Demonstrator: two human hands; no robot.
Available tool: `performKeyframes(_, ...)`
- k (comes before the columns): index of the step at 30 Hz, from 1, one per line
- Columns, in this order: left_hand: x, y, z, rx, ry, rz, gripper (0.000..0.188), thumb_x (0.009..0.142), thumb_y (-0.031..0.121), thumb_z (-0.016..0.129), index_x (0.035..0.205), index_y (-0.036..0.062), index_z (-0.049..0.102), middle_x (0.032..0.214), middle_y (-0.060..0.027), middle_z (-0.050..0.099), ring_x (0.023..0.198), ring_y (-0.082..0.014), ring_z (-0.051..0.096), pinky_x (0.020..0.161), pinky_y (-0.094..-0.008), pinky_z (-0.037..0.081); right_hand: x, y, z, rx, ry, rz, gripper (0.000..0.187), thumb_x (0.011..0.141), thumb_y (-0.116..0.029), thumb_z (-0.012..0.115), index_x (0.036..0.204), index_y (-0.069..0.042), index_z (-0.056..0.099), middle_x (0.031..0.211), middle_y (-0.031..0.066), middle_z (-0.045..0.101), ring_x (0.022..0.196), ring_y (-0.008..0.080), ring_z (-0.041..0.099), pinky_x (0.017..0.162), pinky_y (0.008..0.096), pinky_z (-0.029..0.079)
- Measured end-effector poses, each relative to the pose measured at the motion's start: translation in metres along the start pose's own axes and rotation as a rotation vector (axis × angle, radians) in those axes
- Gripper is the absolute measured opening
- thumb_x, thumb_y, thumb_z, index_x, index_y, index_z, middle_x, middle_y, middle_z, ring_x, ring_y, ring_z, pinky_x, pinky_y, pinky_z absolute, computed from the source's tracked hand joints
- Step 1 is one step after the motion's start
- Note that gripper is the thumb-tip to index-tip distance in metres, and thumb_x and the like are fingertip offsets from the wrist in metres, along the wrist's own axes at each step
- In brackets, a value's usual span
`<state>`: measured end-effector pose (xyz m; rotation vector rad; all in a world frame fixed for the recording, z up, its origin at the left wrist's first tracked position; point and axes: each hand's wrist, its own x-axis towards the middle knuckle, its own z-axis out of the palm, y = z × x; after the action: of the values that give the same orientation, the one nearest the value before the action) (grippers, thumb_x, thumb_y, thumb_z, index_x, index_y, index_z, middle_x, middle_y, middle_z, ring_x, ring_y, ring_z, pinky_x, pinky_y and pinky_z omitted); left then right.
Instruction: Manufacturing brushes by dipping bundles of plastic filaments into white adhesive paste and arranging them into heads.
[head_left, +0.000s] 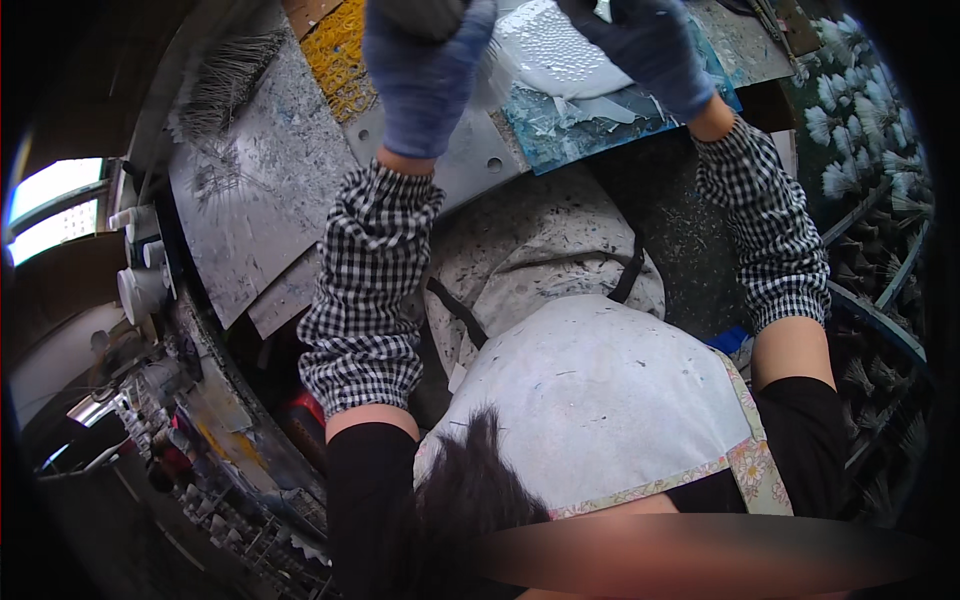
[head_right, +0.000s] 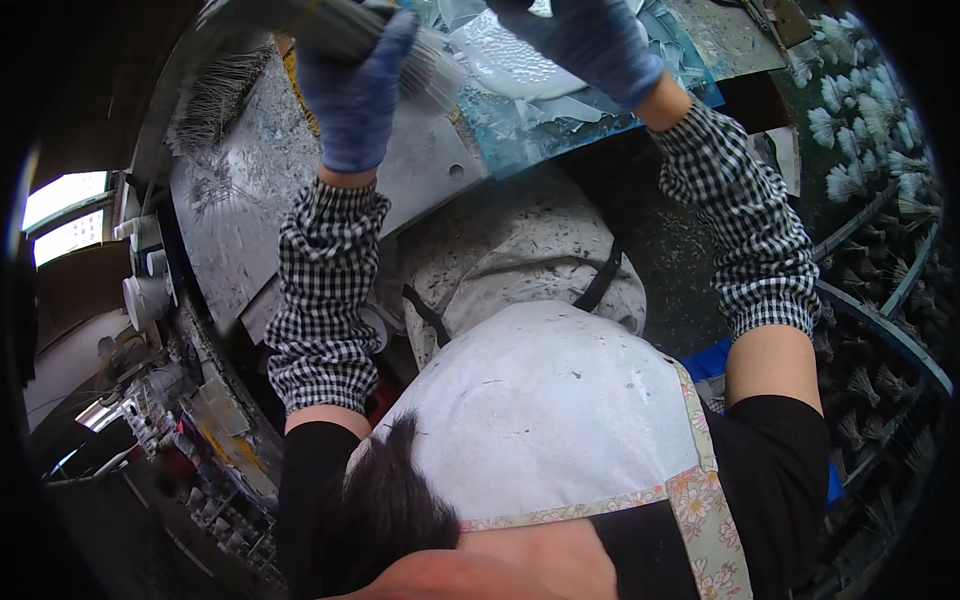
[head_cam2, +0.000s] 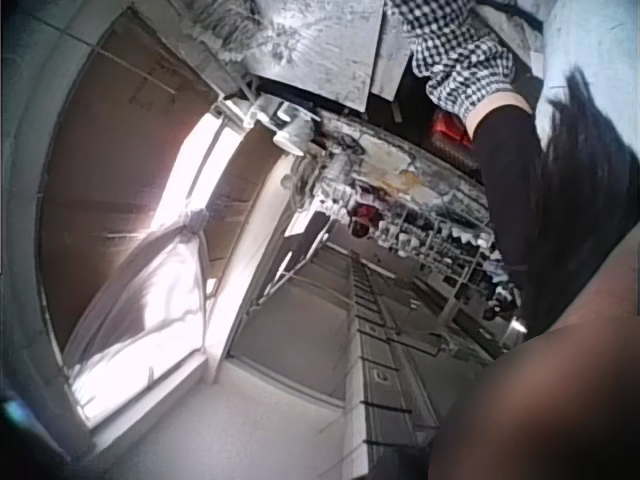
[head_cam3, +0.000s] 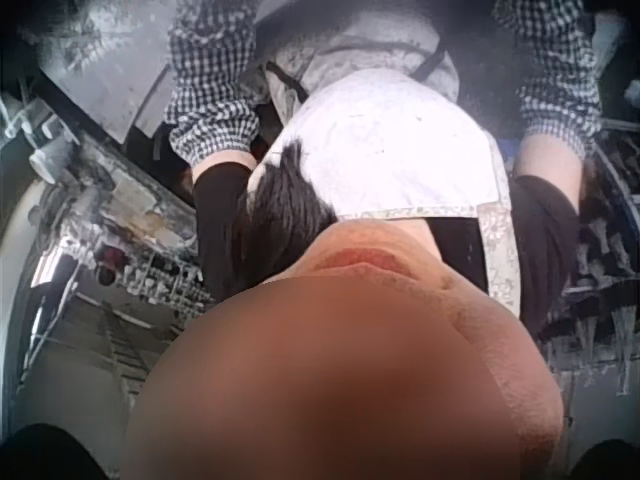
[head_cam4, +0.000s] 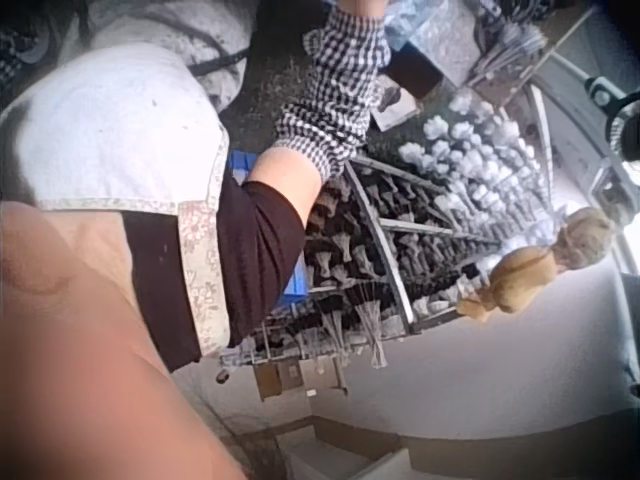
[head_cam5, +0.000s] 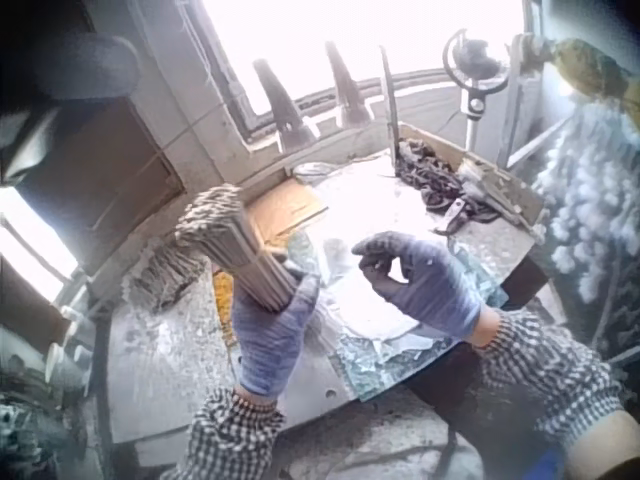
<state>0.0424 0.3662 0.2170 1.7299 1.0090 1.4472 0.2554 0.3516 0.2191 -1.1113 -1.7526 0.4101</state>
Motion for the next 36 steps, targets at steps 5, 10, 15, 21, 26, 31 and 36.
performKeyframes(5,-0.045,0.026,-0.085,-0.953,0.415,-0.429,0.044,0.092,0.03,0.053,0.124,0.0019,0.059,0.127,-0.0154,0.062,0.119,-0.0307,0.058,0.105,-0.0487,0.046,-0.028,-0.007,-0.029,0.427,0.253,-0.049,0.029,0.092,-0.015,0.07,0.117,0.0,0.065,0.105,0.0078,0.07,0.1,0.0149,0.066,0.089,0.0274,0.052)
performKeyframes(10,-0.098,0.008,-0.132,-1.32,0.432,-0.529,0.05,0.089,0.036,0.057,0.13,0.0064,0.059,0.132,-0.0125,0.061,0.119,-0.0298,0.058,0.103,-0.0491,0.047,-0.072,-0.018,0.015,0.668,0.013,0.094,0.027,0.093,0.0,0.064,0.12,-0.002,0.064,0.114,0.0116,0.07,0.107,0.0181,0.067,0.097,0.0311,0.054)
performKeyframes(15,-0.137,0.004,-0.161,-1.221,0.682,-0.506,0.043,0.09,0.036,0.058,0.122,0.0077,0.064,0.125,-0.0093,0.066,0.114,-0.0258,0.062,0.098,-0.0452,0.05,-0.094,-0.043,0.062,0.803,-0.146,0.218,0.021,0.093,-0.002,0.065,0.113,-0.004,0.067,0.107,0.0066,0.071,0.095,0.0122,0.068,0.085,0.0249,0.055)
performKeyframes(21,-0.164,0.002,-0.177,-1.18,0.899,-0.491,0.041,0.088,0.036,0.064,0.117,0.0079,0.066,0.12,-0.0075,0.068,0.11,-0.023,0.064,0.093,-0.0424,0.054,-0.104,-0.06,0.08,0.754,-0.284,0.169,0.016,0.089,-0.001,0.067,0.105,-0.004,0.068,0.097,0.0071,0.07,0.089,0.013,0.068,0.08,0.0253,0.055)
performKeyframes(26,-0.168,0.007,-0.17,-1.055,0.983,-0.566,0.043,0.086,0.035,0.068,0.12,0.0085,0.064,0.121,-0.0063,0.067,0.111,-0.0226,0.064,0.095,-0.0412,0.052,-0.115,-0.061,0.085,0.759,-0.315,0.21,0.016,0.09,-0.004,0.068,0.106,-0.004,0.068,0.097,0.0071,0.07,0.087,0.0129,0.068,0.079,0.0255,0.056)
performKeyframes(31,-0.168,0.012,-0.165,-0.901,0.977,-0.557,0.045,0.089,0.039,0.065,0.123,0.0097,0.063,0.128,-0.0063,0.064,0.117,-0.0231,0.06,0.099,-0.0423,0.049,-0.117,-0.06,0.086,0.742,-0.334,0.183,0.018,0.09,-0.005,0.069,0.108,-0.004,0.067,0.1,0.0074,0.071,0.09,0.0125,0.068,0.08,0.0251,0.056)
performKeyframes(36,-0.162,0.011,-0.165,-0.795,0.857,-0.529,0.047,0.092,0.041,0.06,0.128,0.0107,0.059,0.134,-0.0083,0.058,0.123,-0.025,0.055,0.105,-0.0424,0.044,-0.115,-0.058,0.086,0.789,-0.318,0.206,0.02,0.09,-0.004,0.068,0.11,-0.004,0.067,0.102,0.0072,0.071,0.092,0.0119,0.068,0.081,0.0248,0.056)
